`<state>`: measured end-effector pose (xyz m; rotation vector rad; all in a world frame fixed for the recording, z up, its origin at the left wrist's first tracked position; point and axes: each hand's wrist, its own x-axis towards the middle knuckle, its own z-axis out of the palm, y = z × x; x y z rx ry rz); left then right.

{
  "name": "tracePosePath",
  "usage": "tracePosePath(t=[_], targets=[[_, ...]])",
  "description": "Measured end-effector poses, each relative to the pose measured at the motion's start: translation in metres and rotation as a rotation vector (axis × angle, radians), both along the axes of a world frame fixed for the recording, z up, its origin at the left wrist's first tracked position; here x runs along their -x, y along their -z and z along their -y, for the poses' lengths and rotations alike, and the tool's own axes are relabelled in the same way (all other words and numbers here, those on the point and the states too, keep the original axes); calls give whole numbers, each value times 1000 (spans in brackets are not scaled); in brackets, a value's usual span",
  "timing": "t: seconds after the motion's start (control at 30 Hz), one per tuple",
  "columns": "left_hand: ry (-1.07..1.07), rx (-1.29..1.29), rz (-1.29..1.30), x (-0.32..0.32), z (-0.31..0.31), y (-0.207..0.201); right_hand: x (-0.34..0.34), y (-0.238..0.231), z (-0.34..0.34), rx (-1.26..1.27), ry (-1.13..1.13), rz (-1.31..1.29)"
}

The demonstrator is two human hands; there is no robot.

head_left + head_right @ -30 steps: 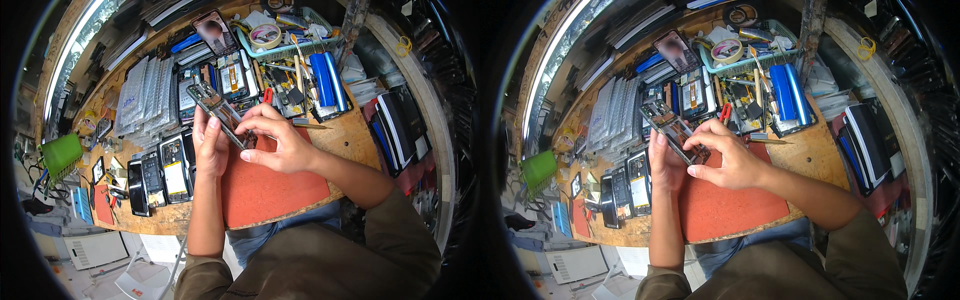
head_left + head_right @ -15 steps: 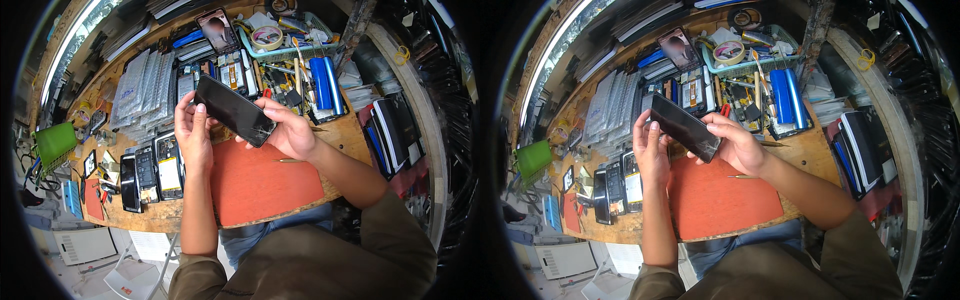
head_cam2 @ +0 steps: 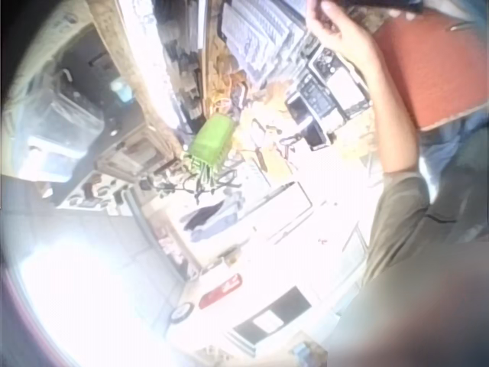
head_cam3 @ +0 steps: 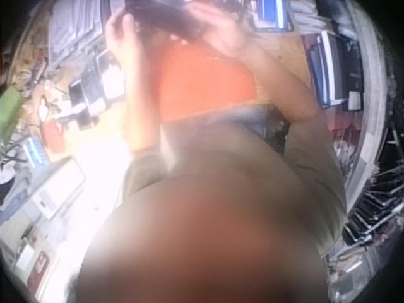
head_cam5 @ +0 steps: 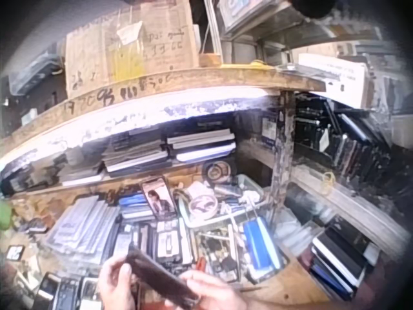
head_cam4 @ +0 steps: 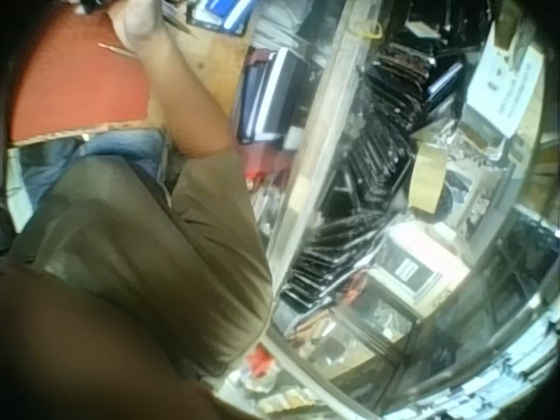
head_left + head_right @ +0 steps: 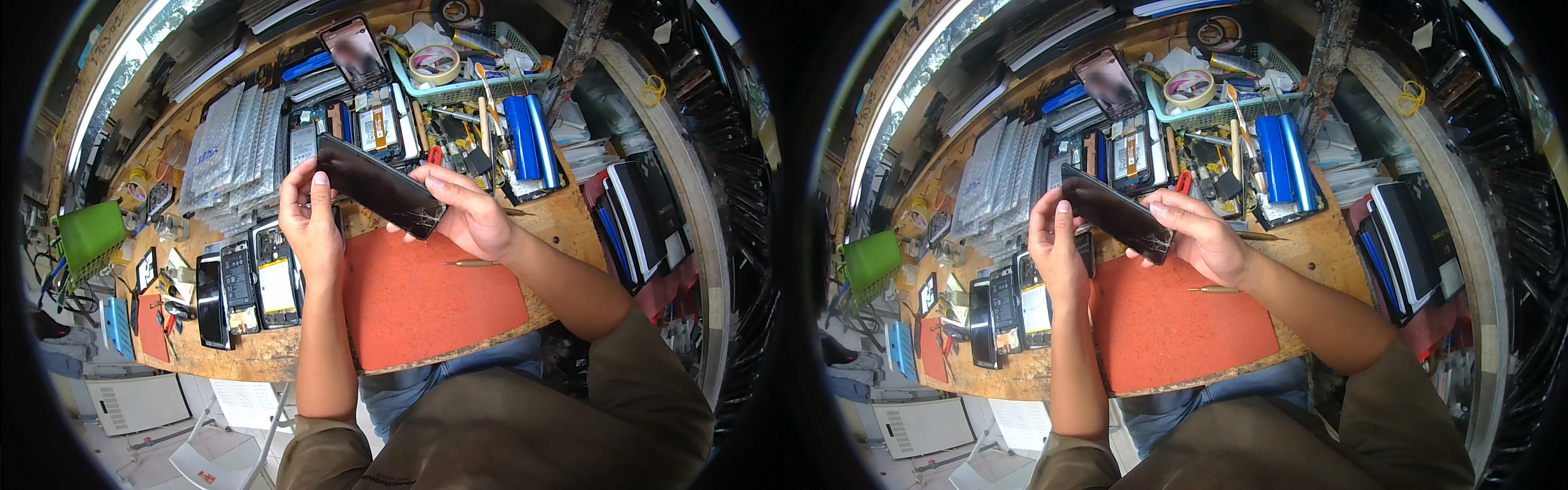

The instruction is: The person disassembles a smartphone, removes the back cover, and handles internal components. They apply adhesive tape to the back cover and place it on a heating plate, then wipe the surface with a cloth. The person continues to handle the back cover and other phone parts on the workbench.

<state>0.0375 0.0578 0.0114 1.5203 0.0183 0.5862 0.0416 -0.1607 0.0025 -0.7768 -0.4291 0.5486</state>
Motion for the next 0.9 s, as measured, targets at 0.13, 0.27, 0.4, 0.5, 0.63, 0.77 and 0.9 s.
tracePosePath(t=[0.13,0.27,0.4,0.5,0.63,0.77,0.9], targets=[[-8,-12,3,-1,0,1,0,0,-1,26,14,24],[-16,6,-2,-1,0,2,1,0,-1,58,30,68],[-14,1,-9,0,0,3,-1,0,1,116,27,109],[-3,9,-5,-1,-1,5,-1,-1,1,160,37,115],[4,15,2,-1,-1,7,2,-4,0,175,64,103],[20,47,21,-2,-3,8,3,-4,-2,166,92,90],[37,103,6,-2,-5,9,1,-2,0,191,59,129]])
